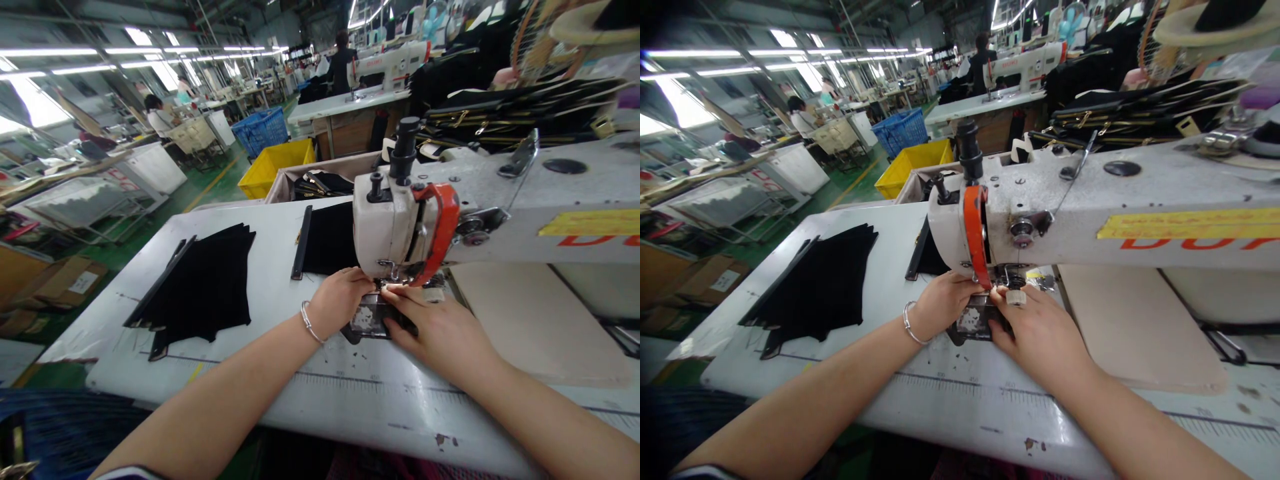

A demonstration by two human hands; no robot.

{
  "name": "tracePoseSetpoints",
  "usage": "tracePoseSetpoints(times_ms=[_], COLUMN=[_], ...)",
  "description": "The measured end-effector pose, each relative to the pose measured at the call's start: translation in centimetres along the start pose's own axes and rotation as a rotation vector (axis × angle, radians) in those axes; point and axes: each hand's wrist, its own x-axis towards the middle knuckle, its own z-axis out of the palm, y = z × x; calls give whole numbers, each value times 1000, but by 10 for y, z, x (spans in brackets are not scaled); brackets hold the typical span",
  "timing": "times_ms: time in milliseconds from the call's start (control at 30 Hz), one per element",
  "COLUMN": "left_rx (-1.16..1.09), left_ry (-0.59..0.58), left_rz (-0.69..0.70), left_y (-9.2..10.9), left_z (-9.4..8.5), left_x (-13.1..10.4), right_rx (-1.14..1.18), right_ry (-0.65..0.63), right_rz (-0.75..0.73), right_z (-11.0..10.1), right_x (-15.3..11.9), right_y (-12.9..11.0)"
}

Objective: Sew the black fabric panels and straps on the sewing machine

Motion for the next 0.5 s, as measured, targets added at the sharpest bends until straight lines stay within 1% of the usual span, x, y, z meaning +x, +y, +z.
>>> tracePoseSetpoints(times_ms=[267,433,500], left_rx=[-20,-98,-106], left_ry=[34,48,57], left_rz=[-20,3,-14], left_y=[4,2,1], left_z=[-3,0,2], left_x=[-1,-5,-5], right_rx=[28,31,39], right_ry=[47,43,35], right_rz=[-19,-31,-31], right_z=[0,-3,-3], right_x=[0,-3,-3], right_y=[-2,-6,-6])
